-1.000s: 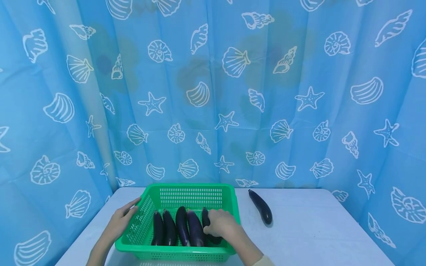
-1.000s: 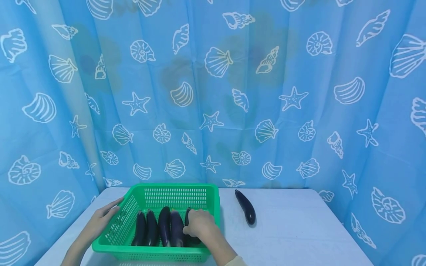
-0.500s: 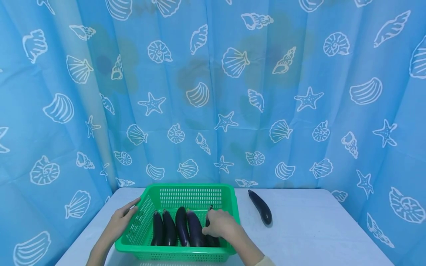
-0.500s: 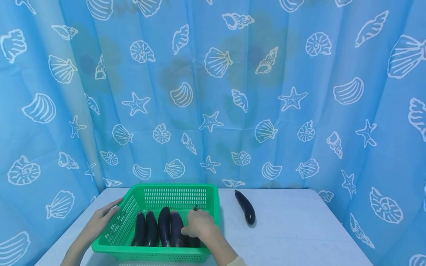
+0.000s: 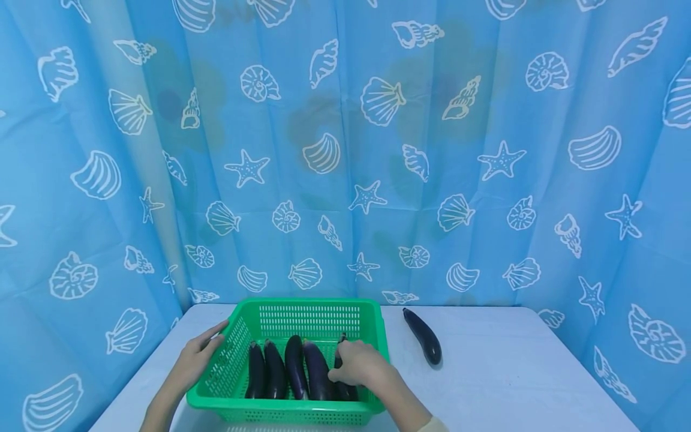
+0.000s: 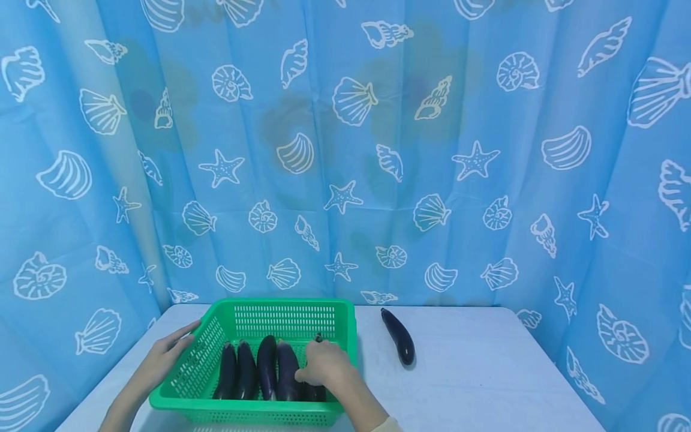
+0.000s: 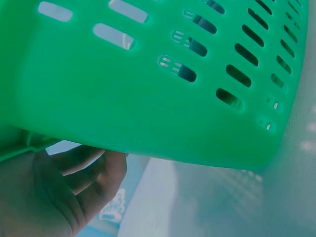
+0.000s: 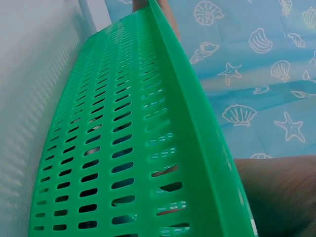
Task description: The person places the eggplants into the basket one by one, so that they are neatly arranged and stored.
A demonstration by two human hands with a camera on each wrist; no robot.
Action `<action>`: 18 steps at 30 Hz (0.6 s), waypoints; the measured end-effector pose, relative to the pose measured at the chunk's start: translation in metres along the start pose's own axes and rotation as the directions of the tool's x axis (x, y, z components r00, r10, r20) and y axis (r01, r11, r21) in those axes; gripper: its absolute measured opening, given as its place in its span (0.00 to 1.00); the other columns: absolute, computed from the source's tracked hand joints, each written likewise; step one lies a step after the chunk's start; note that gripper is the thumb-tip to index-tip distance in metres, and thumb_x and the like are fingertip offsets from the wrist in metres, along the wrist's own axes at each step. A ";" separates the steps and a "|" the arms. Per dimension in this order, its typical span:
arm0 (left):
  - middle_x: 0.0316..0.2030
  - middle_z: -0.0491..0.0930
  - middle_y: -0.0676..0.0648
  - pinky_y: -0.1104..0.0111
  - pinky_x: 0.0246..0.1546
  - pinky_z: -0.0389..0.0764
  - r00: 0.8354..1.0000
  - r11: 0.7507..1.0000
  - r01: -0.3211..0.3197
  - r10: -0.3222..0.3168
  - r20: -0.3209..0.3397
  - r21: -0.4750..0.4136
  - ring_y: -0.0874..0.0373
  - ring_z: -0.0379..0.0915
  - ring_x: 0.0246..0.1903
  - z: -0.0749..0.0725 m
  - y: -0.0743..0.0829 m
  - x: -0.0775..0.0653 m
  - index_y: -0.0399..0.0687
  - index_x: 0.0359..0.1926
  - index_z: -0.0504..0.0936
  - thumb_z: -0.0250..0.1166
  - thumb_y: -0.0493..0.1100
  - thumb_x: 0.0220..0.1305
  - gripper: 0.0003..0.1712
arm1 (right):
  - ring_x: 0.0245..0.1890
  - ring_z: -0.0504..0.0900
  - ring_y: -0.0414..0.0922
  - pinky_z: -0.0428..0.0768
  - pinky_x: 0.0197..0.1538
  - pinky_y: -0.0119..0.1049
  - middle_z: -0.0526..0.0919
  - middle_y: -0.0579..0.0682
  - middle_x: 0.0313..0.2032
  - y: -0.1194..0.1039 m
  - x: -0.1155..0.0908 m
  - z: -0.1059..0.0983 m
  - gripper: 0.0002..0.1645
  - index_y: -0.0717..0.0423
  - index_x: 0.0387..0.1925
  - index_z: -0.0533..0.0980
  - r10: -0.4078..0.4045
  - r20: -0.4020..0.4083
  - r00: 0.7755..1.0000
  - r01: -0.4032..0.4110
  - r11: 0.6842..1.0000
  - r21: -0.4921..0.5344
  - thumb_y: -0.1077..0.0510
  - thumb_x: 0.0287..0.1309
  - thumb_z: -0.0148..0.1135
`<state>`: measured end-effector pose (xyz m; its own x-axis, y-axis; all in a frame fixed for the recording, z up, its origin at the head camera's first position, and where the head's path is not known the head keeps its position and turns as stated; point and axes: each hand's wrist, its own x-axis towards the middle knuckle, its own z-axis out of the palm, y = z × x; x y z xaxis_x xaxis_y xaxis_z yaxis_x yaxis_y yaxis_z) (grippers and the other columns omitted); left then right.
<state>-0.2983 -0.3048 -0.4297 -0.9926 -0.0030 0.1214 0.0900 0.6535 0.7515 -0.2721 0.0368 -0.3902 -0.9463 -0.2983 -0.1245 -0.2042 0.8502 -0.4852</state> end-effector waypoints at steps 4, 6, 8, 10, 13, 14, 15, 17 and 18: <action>0.72 0.59 0.32 0.41 0.69 0.64 1.000 1.000 -0.005 0.005 0.004 -0.010 0.31 0.55 0.71 0.000 0.000 0.000 0.46 0.75 0.60 0.43 0.56 0.78 0.31 | 0.28 0.77 0.43 0.76 0.29 0.38 0.85 0.52 0.41 0.003 0.001 -0.001 0.23 0.59 0.51 0.80 -0.029 0.006 1.000 0.029 1.000 -0.006 0.52 0.56 0.68; 0.72 0.59 0.33 0.42 0.70 0.64 1.000 1.000 -0.002 0.002 0.004 -0.013 0.32 0.55 0.71 0.000 0.000 -0.001 0.46 0.74 0.60 0.43 0.55 0.78 0.31 | 0.29 0.77 0.42 0.77 0.30 0.37 0.85 0.54 0.46 0.004 0.002 -0.001 0.23 0.58 0.53 0.79 -0.043 0.013 0.999 0.043 0.999 -0.008 0.52 0.57 0.67; 0.72 0.60 0.32 0.42 0.69 0.65 1.000 1.000 -0.002 0.002 0.004 -0.008 0.31 0.55 0.70 0.000 0.001 -0.001 0.46 0.74 0.60 0.43 0.55 0.78 0.31 | 0.30 0.77 0.42 0.76 0.30 0.37 0.84 0.54 0.49 0.005 0.002 -0.002 0.24 0.58 0.54 0.79 -0.053 0.019 0.998 0.053 0.999 -0.005 0.53 0.58 0.67; 0.72 0.60 0.32 0.42 0.69 0.65 1.000 1.000 0.000 0.001 0.004 -0.007 0.31 0.56 0.70 0.000 0.001 -0.001 0.46 0.74 0.60 0.43 0.55 0.78 0.31 | 0.32 0.78 0.43 0.76 0.31 0.38 0.84 0.55 0.50 0.006 0.001 -0.002 0.23 0.58 0.54 0.79 -0.063 0.023 0.998 0.063 0.998 0.004 0.53 0.58 0.67; 0.72 0.60 0.32 0.41 0.69 0.65 1.000 1.000 0.001 -0.001 0.004 -0.005 0.31 0.55 0.70 0.000 0.002 -0.001 0.46 0.75 0.60 0.43 0.56 0.78 0.32 | 0.39 0.82 0.46 0.81 0.35 0.41 0.84 0.55 0.50 0.007 -0.001 -0.004 0.23 0.57 0.54 0.79 -0.076 0.023 0.997 0.076 0.997 0.017 0.53 0.58 0.67; 0.72 0.60 0.32 0.41 0.69 0.64 1.000 1.000 0.002 -0.002 0.003 -0.007 0.31 0.55 0.70 0.000 0.002 -0.001 0.46 0.75 0.60 0.43 0.56 0.78 0.32 | 0.42 0.82 0.47 0.82 0.38 0.42 0.84 0.54 0.50 0.007 -0.001 -0.005 0.22 0.57 0.54 0.79 -0.081 0.020 0.997 0.081 0.997 0.017 0.53 0.58 0.67; 0.72 0.60 0.32 0.41 0.69 0.64 1.000 1.000 0.003 -0.003 0.002 -0.005 0.31 0.55 0.70 0.000 0.002 0.000 0.46 0.75 0.60 0.43 0.56 0.78 0.32 | 0.43 0.82 0.47 0.82 0.39 0.42 0.84 0.54 0.49 0.008 -0.002 -0.006 0.22 0.57 0.53 0.79 -0.089 0.017 0.996 0.089 0.996 0.020 0.53 0.58 0.67; 0.72 0.60 0.32 0.40 0.69 0.64 1.000 1.000 0.006 -0.006 0.001 0.001 0.31 0.55 0.70 0.000 0.002 0.000 0.46 0.74 0.60 0.43 0.56 0.78 0.32 | 0.39 0.82 0.47 0.83 0.37 0.42 0.85 0.53 0.44 0.009 -0.003 -0.008 0.22 0.57 0.53 0.79 -0.102 0.010 0.995 0.101 0.994 0.036 0.53 0.58 0.66; 0.72 0.60 0.32 0.40 0.69 0.64 1.000 1.000 0.007 -0.007 0.001 0.003 0.31 0.55 0.70 0.000 0.001 0.001 0.46 0.75 0.59 0.43 0.56 0.78 0.32 | 0.35 0.82 0.45 0.82 0.35 0.40 0.85 0.52 0.40 0.009 -0.004 -0.008 0.22 0.57 0.53 0.79 -0.111 0.002 0.994 0.110 0.993 0.046 0.54 0.58 0.66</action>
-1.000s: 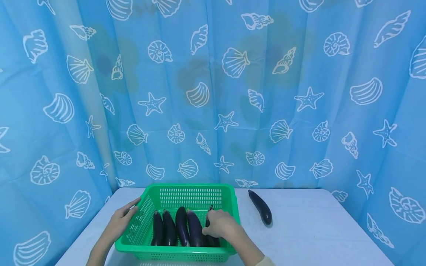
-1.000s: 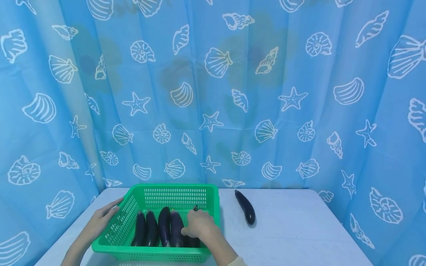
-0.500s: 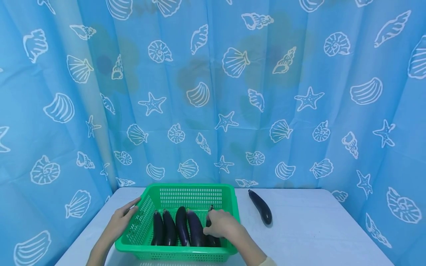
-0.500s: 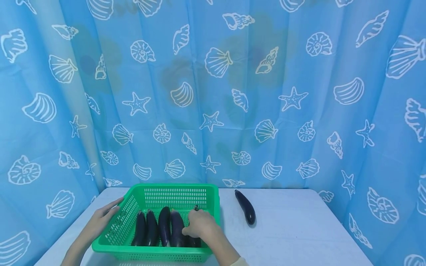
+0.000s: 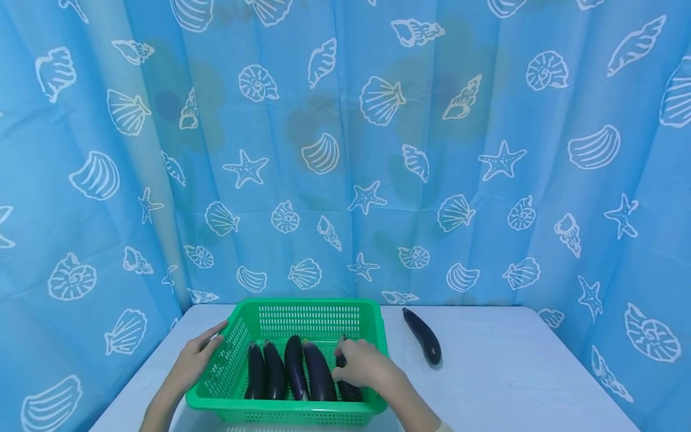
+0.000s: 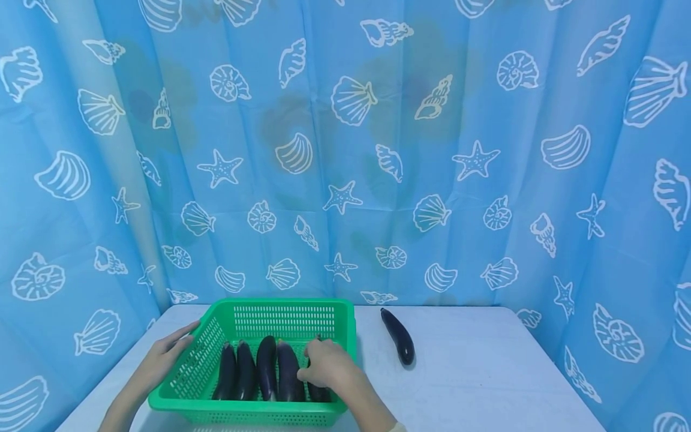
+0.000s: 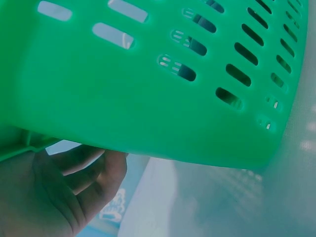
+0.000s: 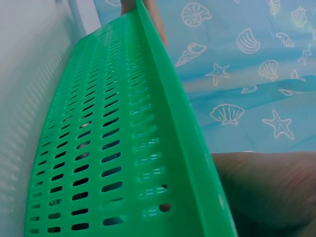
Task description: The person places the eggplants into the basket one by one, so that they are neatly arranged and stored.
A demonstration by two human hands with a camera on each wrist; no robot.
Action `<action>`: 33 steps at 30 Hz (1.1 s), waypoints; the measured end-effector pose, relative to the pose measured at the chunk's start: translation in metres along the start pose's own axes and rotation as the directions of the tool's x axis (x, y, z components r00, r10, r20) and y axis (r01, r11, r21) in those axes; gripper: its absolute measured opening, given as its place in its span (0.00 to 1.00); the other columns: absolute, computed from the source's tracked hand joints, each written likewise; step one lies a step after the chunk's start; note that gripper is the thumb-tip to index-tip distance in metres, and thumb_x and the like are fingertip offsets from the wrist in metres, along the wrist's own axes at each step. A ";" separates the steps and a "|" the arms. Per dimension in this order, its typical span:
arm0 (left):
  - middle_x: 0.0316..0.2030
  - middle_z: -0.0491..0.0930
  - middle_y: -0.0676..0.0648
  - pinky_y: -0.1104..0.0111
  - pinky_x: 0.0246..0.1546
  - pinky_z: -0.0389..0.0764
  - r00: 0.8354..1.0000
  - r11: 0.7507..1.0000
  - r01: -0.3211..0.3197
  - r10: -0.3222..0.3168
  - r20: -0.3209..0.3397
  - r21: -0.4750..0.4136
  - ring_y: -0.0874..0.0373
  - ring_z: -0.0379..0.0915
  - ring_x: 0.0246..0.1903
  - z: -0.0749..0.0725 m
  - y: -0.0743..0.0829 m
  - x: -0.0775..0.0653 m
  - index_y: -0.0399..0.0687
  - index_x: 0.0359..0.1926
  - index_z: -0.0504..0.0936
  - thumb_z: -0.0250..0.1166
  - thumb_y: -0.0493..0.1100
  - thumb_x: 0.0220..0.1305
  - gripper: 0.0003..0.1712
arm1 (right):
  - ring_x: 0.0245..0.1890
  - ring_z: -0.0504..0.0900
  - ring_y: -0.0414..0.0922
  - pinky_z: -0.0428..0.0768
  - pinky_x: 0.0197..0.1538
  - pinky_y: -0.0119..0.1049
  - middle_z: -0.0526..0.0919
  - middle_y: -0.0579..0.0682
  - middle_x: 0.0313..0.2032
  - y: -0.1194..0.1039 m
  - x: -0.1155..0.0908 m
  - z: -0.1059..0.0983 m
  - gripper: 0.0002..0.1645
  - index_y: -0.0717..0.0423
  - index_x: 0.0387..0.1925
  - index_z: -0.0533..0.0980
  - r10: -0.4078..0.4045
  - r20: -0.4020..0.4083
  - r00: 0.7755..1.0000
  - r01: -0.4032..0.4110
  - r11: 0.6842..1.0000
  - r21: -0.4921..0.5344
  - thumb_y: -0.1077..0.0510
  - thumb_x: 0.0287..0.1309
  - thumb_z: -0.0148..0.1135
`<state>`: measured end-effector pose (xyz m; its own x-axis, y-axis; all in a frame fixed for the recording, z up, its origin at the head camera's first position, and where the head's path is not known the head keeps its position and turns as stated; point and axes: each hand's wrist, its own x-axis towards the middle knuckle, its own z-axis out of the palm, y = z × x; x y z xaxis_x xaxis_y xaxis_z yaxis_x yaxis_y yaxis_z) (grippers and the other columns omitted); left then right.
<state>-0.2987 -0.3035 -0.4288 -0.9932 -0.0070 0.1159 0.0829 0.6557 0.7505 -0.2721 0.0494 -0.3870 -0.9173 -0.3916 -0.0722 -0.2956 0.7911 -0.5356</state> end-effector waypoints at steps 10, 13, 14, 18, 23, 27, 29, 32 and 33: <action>0.72 0.60 0.33 0.41 0.69 0.64 1.000 1.000 0.001 -0.001 -0.002 -0.006 0.31 0.55 0.70 0.001 -0.002 0.001 0.46 0.75 0.59 0.43 0.57 0.78 0.32 | 0.21 0.77 0.39 0.76 0.24 0.32 0.82 0.46 0.24 0.005 -0.011 -0.009 0.23 0.62 0.54 0.78 -0.085 -0.076 0.993 0.093 0.990 0.105 0.57 0.58 0.63; 0.72 0.60 0.32 0.40 0.69 0.63 1.000 1.000 0.003 -0.003 -0.001 -0.003 0.31 0.55 0.70 0.001 -0.002 0.001 0.46 0.75 0.59 0.42 0.58 0.78 0.33 | 0.25 0.80 0.39 0.78 0.26 0.32 0.85 0.48 0.29 0.007 -0.012 -0.012 0.21 0.60 0.53 0.79 -0.103 -0.105 0.989 0.114 0.987 0.115 0.57 0.58 0.63; 0.72 0.60 0.32 0.40 0.69 0.63 1.000 1.000 0.003 -0.003 -0.002 0.000 0.31 0.55 0.70 0.001 -0.002 0.002 0.46 0.75 0.59 0.42 0.58 0.78 0.33 | 0.27 0.82 0.40 0.79 0.27 0.32 0.86 0.49 0.31 0.009 -0.013 -0.012 0.20 0.59 0.52 0.79 -0.106 -0.113 0.988 0.120 0.986 0.117 0.57 0.58 0.63; 0.72 0.60 0.32 0.40 0.69 0.64 1.000 1.000 0.001 -0.001 -0.005 0.005 0.31 0.55 0.70 0.001 -0.002 0.001 0.46 0.75 0.59 0.42 0.58 0.78 0.33 | 0.32 0.83 0.41 0.79 0.28 0.33 0.87 0.51 0.35 0.013 -0.014 -0.015 0.19 0.56 0.52 0.80 -0.105 -0.144 0.984 0.122 0.986 0.117 0.55 0.60 0.63; 0.72 0.59 0.32 0.41 0.69 0.64 1.000 1.000 0.001 -0.001 -0.003 0.003 0.31 0.54 0.71 0.001 -0.002 0.001 0.46 0.75 0.59 0.42 0.59 0.78 0.34 | 0.28 0.81 0.39 0.77 0.26 0.33 0.86 0.48 0.33 0.017 -0.018 -0.018 0.17 0.53 0.51 0.80 -0.103 -0.185 0.977 0.127 0.984 0.124 0.52 0.61 0.63; 0.72 0.58 0.32 0.42 0.70 0.64 1.000 1.000 0.000 0.000 0.001 -0.008 0.31 0.53 0.71 0.001 -0.002 0.001 0.46 0.75 0.59 0.43 0.58 0.78 0.33 | 0.23 0.81 0.39 0.79 0.24 0.31 0.86 0.48 0.32 0.023 -0.021 -0.022 0.17 0.53 0.51 0.80 -0.109 -0.216 0.970 0.145 0.977 0.159 0.52 0.63 0.63; 0.72 0.59 0.33 0.42 0.70 0.63 1.000 1.000 0.002 -0.002 0.000 -0.014 0.32 0.53 0.71 0.001 -0.002 0.001 0.47 0.75 0.59 0.43 0.57 0.78 0.33 | 0.21 0.82 0.40 0.80 0.24 0.31 0.85 0.48 0.32 0.026 -0.023 -0.023 0.18 0.54 0.51 0.79 -0.105 -0.227 0.968 0.148 0.972 0.183 0.51 0.63 0.62; 0.72 0.59 0.33 0.42 0.70 0.63 1.000 1.000 0.001 -0.001 -0.001 -0.013 0.32 0.54 0.71 0.001 -0.002 0.001 0.46 0.75 0.59 0.43 0.56 0.78 0.32 | 0.20 0.83 0.41 0.82 0.25 0.30 0.85 0.49 0.32 0.029 -0.025 -0.026 0.18 0.54 0.52 0.79 -0.095 -0.242 0.966 0.148 0.966 0.213 0.51 0.63 0.62; 0.72 0.59 0.33 0.42 0.70 0.63 1.000 1.000 0.001 -0.001 -0.001 -0.013 0.32 0.54 0.71 0.001 -0.003 0.001 0.46 0.75 0.59 0.43 0.56 0.78 0.32 | 0.20 0.84 0.42 0.82 0.25 0.30 0.85 0.49 0.32 0.030 -0.026 -0.026 0.18 0.54 0.52 0.79 -0.092 -0.247 0.965 0.148 0.964 0.220 0.51 0.63 0.62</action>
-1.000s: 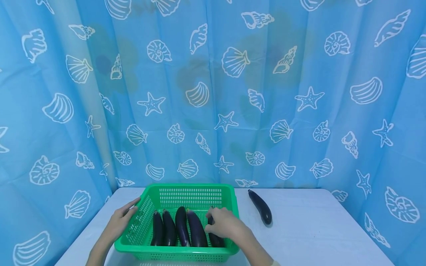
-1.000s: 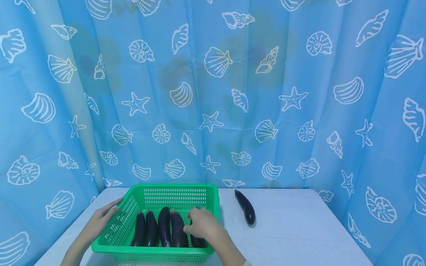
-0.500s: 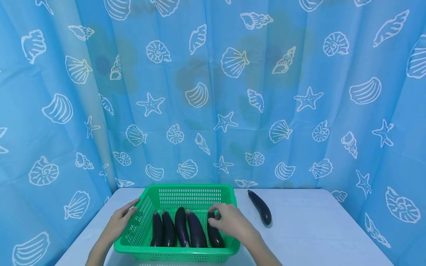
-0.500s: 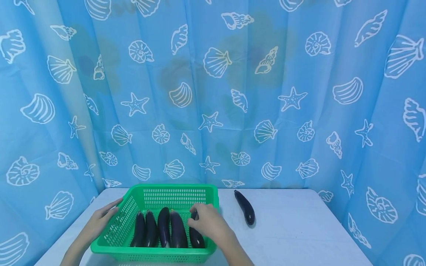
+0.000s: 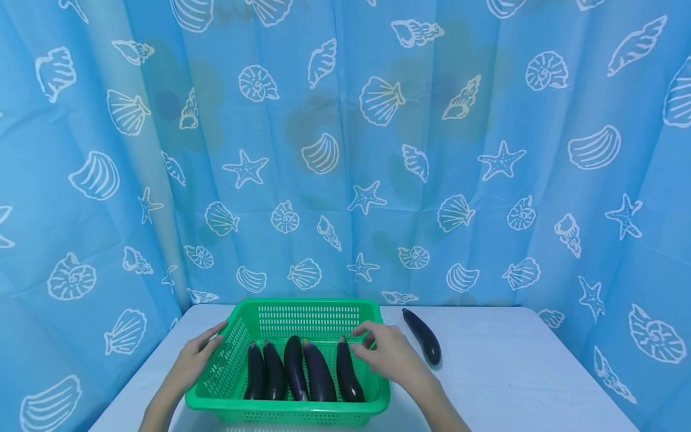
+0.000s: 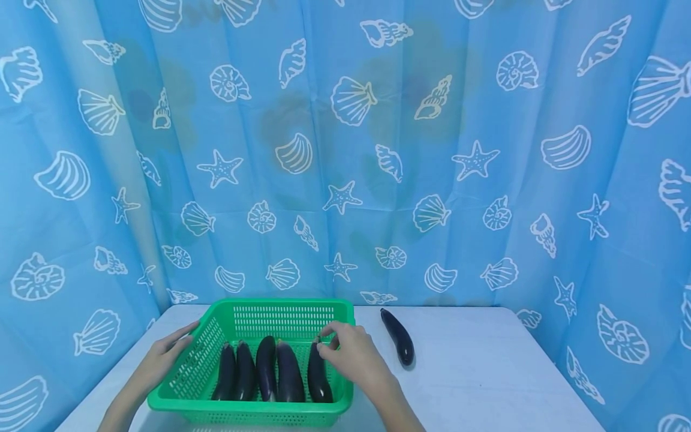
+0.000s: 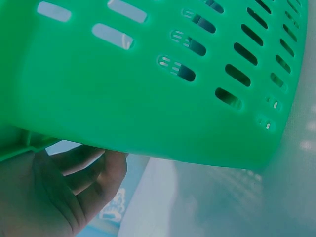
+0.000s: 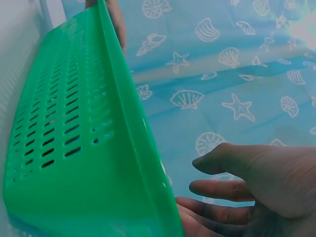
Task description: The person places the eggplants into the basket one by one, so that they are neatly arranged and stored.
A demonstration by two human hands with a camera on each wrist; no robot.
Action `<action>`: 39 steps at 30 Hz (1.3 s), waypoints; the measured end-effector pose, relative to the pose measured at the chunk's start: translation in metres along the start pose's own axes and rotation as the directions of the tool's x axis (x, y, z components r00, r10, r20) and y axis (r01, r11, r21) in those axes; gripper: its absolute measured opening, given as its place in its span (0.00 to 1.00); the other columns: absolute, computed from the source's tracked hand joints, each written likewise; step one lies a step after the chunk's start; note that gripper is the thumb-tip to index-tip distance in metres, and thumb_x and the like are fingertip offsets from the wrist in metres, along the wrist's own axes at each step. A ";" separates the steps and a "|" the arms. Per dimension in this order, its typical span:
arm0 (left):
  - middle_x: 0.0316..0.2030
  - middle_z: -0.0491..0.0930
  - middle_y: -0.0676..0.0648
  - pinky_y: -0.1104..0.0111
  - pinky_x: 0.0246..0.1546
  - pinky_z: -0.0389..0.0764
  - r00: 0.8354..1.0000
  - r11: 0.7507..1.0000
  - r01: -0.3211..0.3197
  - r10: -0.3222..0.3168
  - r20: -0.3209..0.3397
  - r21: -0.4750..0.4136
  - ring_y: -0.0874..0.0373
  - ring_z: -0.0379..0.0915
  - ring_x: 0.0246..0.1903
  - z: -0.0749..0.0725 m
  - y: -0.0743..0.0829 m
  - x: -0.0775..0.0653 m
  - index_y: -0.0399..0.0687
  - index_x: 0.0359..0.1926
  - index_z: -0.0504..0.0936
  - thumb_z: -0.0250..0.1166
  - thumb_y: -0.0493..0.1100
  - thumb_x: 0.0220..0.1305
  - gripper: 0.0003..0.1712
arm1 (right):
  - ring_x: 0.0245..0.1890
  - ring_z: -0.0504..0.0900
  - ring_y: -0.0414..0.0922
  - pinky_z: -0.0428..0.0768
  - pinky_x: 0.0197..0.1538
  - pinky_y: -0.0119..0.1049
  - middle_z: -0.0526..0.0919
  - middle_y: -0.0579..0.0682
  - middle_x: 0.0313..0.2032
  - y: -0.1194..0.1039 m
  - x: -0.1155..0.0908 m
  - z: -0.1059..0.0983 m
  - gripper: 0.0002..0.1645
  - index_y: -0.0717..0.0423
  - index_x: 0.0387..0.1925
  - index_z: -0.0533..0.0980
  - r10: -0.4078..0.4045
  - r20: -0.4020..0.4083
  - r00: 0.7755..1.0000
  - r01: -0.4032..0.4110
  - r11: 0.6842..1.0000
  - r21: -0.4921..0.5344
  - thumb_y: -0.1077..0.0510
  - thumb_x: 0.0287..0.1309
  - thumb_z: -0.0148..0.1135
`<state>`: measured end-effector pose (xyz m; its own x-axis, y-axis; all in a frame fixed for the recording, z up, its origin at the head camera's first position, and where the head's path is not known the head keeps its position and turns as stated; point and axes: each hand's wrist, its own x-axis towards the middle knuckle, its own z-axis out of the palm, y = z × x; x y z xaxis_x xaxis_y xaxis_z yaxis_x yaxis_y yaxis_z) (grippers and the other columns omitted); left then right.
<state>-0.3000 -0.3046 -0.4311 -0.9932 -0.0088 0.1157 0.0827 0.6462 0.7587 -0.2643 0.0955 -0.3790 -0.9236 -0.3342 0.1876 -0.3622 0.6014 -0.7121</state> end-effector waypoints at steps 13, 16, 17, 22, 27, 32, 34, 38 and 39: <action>0.72 0.59 0.33 0.41 0.69 0.63 1.000 1.000 -0.005 0.005 0.003 0.002 0.32 0.54 0.71 -0.001 0.001 0.000 0.46 0.75 0.59 0.43 0.58 0.78 0.33 | 0.26 0.84 0.40 0.84 0.25 0.28 0.85 0.48 0.32 0.011 -0.005 -0.013 0.17 0.55 0.50 0.80 0.030 -0.083 0.996 -0.027 0.999 0.041 0.50 0.64 0.63; 0.72 0.59 0.33 0.42 0.70 0.64 1.000 1.000 -0.006 0.006 0.005 -0.006 0.32 0.54 0.71 -0.001 0.001 0.000 0.47 0.75 0.59 0.43 0.57 0.78 0.33 | 0.27 0.83 0.39 0.84 0.25 0.27 0.84 0.48 0.31 0.014 -0.005 -0.015 0.17 0.55 0.49 0.80 0.032 -0.106 0.994 -0.030 0.999 0.026 0.51 0.64 0.63; 0.72 0.59 0.33 0.43 0.70 0.64 1.000 1.000 -0.006 0.007 0.005 -0.007 0.32 0.54 0.71 -0.001 0.001 0.000 0.47 0.75 0.59 0.43 0.57 0.78 0.33 | 0.27 0.83 0.38 0.84 0.25 0.27 0.84 0.47 0.31 0.015 -0.005 -0.015 0.17 0.55 0.49 0.80 0.034 -0.113 0.993 -0.032 0.999 0.022 0.51 0.64 0.63; 0.73 0.58 0.33 0.42 0.70 0.63 1.000 1.000 -0.006 0.006 0.010 -0.004 0.32 0.53 0.71 -0.001 0.001 0.000 0.47 0.75 0.59 0.43 0.57 0.78 0.32 | 0.28 0.84 0.39 0.83 0.24 0.27 0.85 0.47 0.31 0.022 -0.005 -0.018 0.17 0.55 0.50 0.80 0.039 -0.131 0.991 -0.039 0.999 0.000 0.51 0.63 0.64; 0.73 0.58 0.33 0.41 0.70 0.63 1.000 1.000 0.001 -0.001 0.006 0.001 0.32 0.53 0.71 -0.001 0.001 -0.001 0.47 0.75 0.59 0.43 0.57 0.78 0.32 | 0.28 0.85 0.43 0.82 0.23 0.28 0.86 0.48 0.32 0.027 -0.005 -0.021 0.18 0.56 0.51 0.80 0.039 -0.133 0.990 -0.040 0.999 -0.007 0.51 0.63 0.64; 0.72 0.58 0.33 0.40 0.70 0.63 1.000 1.000 0.014 -0.014 0.005 0.003 0.32 0.53 0.71 -0.001 0.001 0.000 0.47 0.75 0.59 0.43 0.57 0.78 0.32 | 0.25 0.83 0.39 0.82 0.23 0.29 0.86 0.47 0.30 0.029 -0.005 -0.023 0.19 0.56 0.51 0.80 0.051 -0.124 0.991 -0.052 0.999 -0.004 0.51 0.63 0.64; 0.72 0.58 0.33 0.40 0.69 0.63 1.000 1.000 0.017 -0.017 0.005 0.004 0.32 0.53 0.71 -0.001 0.002 0.000 0.47 0.75 0.58 0.43 0.57 0.78 0.32 | 0.24 0.82 0.38 0.82 0.23 0.29 0.85 0.47 0.29 0.030 -0.005 -0.023 0.19 0.56 0.51 0.80 0.060 -0.121 0.991 -0.060 0.998 0.000 0.51 0.63 0.64; 0.72 0.58 0.33 0.40 0.69 0.62 1.000 1.000 0.013 -0.013 0.005 0.005 0.32 0.53 0.71 -0.001 0.002 0.000 0.46 0.75 0.59 0.43 0.57 0.78 0.32 | 0.24 0.82 0.38 0.83 0.24 0.31 0.85 0.47 0.29 0.031 -0.006 -0.024 0.19 0.56 0.51 0.79 0.071 -0.115 0.991 -0.070 0.997 0.009 0.51 0.63 0.64; 0.72 0.59 0.33 0.40 0.69 0.62 1.000 1.000 0.012 -0.012 0.006 0.003 0.32 0.53 0.71 -0.001 0.002 0.000 0.46 0.75 0.59 0.43 0.56 0.78 0.32 | 0.24 0.82 0.38 0.83 0.24 0.32 0.85 0.47 0.29 0.032 -0.006 -0.024 0.19 0.56 0.51 0.79 0.073 -0.114 0.991 -0.072 0.997 0.011 0.51 0.63 0.64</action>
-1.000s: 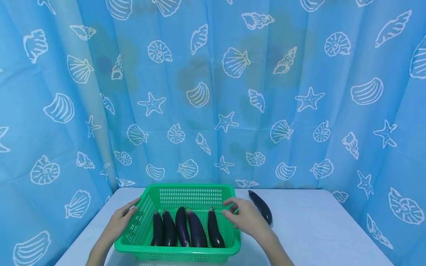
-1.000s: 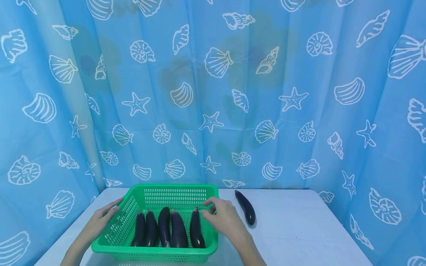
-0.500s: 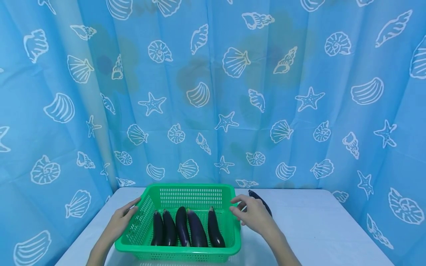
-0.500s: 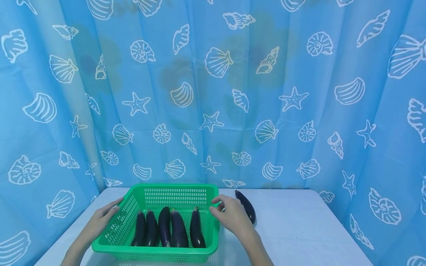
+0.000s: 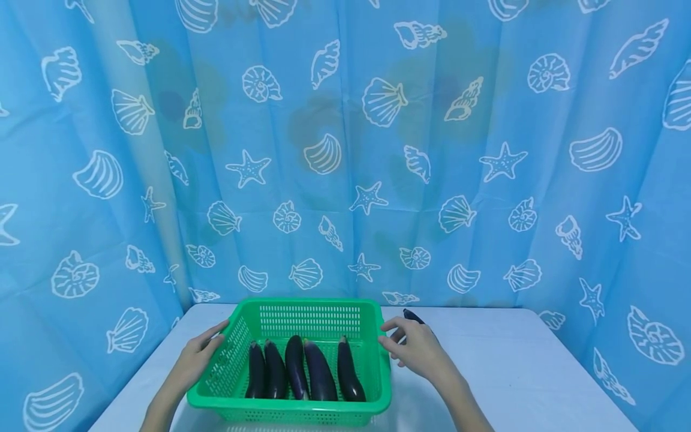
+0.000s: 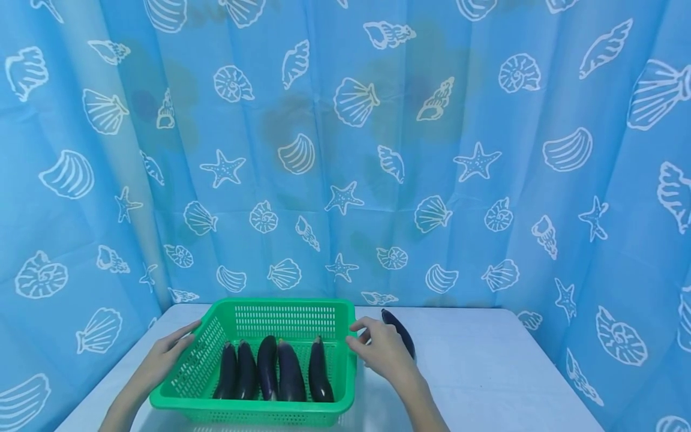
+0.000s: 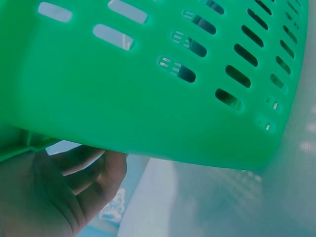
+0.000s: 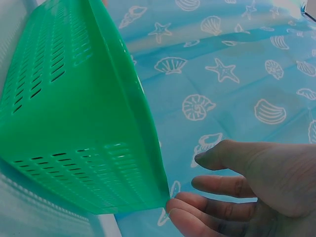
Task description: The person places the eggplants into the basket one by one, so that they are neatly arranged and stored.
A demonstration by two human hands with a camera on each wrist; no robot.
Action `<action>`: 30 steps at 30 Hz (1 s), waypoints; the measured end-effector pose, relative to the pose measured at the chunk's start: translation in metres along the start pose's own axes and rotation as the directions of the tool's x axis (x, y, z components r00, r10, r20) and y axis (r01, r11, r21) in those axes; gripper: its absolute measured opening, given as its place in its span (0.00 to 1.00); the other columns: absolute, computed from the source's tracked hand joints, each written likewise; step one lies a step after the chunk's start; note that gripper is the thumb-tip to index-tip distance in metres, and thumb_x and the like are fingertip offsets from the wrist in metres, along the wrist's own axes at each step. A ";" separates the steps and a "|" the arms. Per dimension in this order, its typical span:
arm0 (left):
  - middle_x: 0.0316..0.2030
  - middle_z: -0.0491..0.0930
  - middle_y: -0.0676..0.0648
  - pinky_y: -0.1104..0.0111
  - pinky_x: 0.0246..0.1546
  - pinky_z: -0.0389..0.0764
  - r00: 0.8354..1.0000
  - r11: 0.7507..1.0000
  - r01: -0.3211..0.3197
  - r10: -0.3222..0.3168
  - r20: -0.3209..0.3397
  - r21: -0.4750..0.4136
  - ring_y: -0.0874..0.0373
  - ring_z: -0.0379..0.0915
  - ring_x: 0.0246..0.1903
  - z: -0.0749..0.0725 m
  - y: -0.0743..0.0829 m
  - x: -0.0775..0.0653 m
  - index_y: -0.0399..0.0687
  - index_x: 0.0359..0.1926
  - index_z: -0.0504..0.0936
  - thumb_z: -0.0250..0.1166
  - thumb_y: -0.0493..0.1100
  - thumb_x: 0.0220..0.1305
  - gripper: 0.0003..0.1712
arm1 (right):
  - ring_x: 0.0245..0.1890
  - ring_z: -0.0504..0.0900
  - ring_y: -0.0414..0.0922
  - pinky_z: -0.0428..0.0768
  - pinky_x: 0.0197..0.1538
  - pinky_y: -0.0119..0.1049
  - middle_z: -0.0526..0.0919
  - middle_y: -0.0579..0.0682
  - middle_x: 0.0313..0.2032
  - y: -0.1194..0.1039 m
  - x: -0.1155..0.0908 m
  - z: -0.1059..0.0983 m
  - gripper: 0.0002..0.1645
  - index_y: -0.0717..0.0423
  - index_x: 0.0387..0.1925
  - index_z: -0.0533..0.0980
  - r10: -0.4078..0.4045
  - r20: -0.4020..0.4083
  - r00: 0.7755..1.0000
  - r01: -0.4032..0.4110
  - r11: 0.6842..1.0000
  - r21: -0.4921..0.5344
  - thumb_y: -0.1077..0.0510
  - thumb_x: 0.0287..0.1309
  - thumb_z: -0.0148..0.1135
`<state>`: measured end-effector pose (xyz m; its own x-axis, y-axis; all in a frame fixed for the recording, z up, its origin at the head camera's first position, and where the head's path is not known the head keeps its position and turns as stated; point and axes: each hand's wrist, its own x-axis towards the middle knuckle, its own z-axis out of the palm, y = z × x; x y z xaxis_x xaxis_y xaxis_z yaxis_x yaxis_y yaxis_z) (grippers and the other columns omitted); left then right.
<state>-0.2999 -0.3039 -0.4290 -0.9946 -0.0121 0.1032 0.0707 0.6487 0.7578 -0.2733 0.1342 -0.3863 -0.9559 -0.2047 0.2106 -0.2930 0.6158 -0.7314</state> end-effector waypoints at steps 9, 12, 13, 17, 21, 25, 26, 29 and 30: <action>0.72 0.59 0.33 0.39 0.69 0.62 1.000 1.000 -0.005 0.005 -0.001 0.006 0.31 0.54 0.71 0.001 0.001 0.000 0.46 0.75 0.59 0.43 0.57 0.78 0.32 | 0.25 0.82 0.39 0.84 0.25 0.33 0.86 0.48 0.30 0.008 0.001 0.000 0.18 0.54 0.51 0.79 0.064 -0.004 0.998 -0.064 0.998 -0.011 0.51 0.62 0.65; 0.72 0.59 0.33 0.39 0.69 0.62 1.000 1.000 -0.007 0.007 -0.002 0.007 0.32 0.54 0.71 0.001 0.000 -0.001 0.46 0.75 0.59 0.43 0.57 0.78 0.33 | 0.26 0.83 0.40 0.84 0.25 0.33 0.86 0.48 0.30 0.010 0.003 0.000 0.18 0.54 0.51 0.80 0.079 -0.013 0.997 -0.079 0.997 -0.020 0.51 0.62 0.65; 0.72 0.59 0.33 0.39 0.69 0.62 1.000 1.000 -0.007 0.007 -0.002 0.005 0.32 0.54 0.71 0.000 0.000 -0.001 0.46 0.75 0.59 0.43 0.57 0.78 0.33 | 0.26 0.83 0.40 0.84 0.25 0.33 0.86 0.48 0.31 0.011 0.003 0.000 0.18 0.54 0.51 0.80 0.085 -0.018 0.996 -0.085 0.996 -0.022 0.52 0.62 0.65; 0.72 0.59 0.33 0.39 0.69 0.62 1.000 1.000 -0.005 0.005 -0.001 0.006 0.32 0.54 0.71 0.001 0.000 0.000 0.46 0.75 0.59 0.43 0.58 0.78 0.33 | 0.26 0.82 0.41 0.84 0.25 0.34 0.85 0.47 0.30 0.014 0.003 -0.002 0.17 0.54 0.50 0.80 0.111 -0.030 0.993 -0.112 0.993 -0.031 0.52 0.62 0.65; 0.72 0.59 0.33 0.39 0.69 0.62 1.000 1.000 -0.003 0.003 -0.002 0.012 0.31 0.55 0.71 0.001 0.000 0.001 0.46 0.75 0.59 0.43 0.58 0.78 0.33 | 0.25 0.82 0.40 0.84 0.25 0.34 0.84 0.47 0.30 0.017 0.003 -0.006 0.16 0.52 0.49 0.80 0.131 -0.033 0.991 -0.132 0.990 -0.043 0.51 0.62 0.65; 0.72 0.59 0.33 0.39 0.69 0.62 1.000 1.000 -0.003 0.003 0.000 0.008 0.32 0.54 0.71 0.000 0.000 0.000 0.46 0.75 0.59 0.43 0.57 0.78 0.32 | 0.24 0.80 0.39 0.83 0.25 0.34 0.84 0.47 0.29 0.022 0.003 -0.008 0.15 0.51 0.48 0.80 0.134 -0.040 0.990 -0.136 0.989 -0.059 0.51 0.62 0.65; 0.72 0.59 0.33 0.39 0.69 0.62 1.000 1.000 -0.004 0.004 0.000 0.007 0.32 0.54 0.71 0.000 0.000 0.000 0.46 0.75 0.59 0.43 0.57 0.78 0.32 | 0.24 0.80 0.39 0.83 0.25 0.34 0.84 0.46 0.29 0.023 0.003 -0.008 0.15 0.51 0.48 0.81 0.132 -0.043 0.990 -0.135 0.989 -0.061 0.51 0.62 0.65; 0.72 0.59 0.33 0.39 0.69 0.62 1.000 1.000 -0.008 0.008 0.001 0.009 0.32 0.54 0.71 0.000 0.001 0.000 0.46 0.75 0.59 0.43 0.57 0.78 0.32 | 0.22 0.79 0.40 0.82 0.24 0.33 0.83 0.47 0.29 0.027 0.004 -0.010 0.15 0.52 0.48 0.81 0.129 -0.054 0.990 -0.132 0.989 -0.062 0.52 0.62 0.65; 0.72 0.59 0.33 0.39 0.69 0.62 1.000 1.000 -0.010 0.010 0.001 0.010 0.31 0.54 0.71 0.000 0.001 0.000 0.46 0.75 0.59 0.43 0.57 0.78 0.32 | 0.22 0.79 0.40 0.82 0.24 0.33 0.83 0.47 0.29 0.028 0.004 -0.011 0.15 0.52 0.48 0.81 0.131 -0.057 0.990 -0.134 0.989 -0.061 0.52 0.62 0.65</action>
<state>-0.2994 -0.3036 -0.4282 -0.9940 -0.0047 0.1097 0.0797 0.6560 0.7505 -0.2854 0.1589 -0.3992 -0.9855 -0.0788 0.1499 -0.1630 0.6829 -0.7121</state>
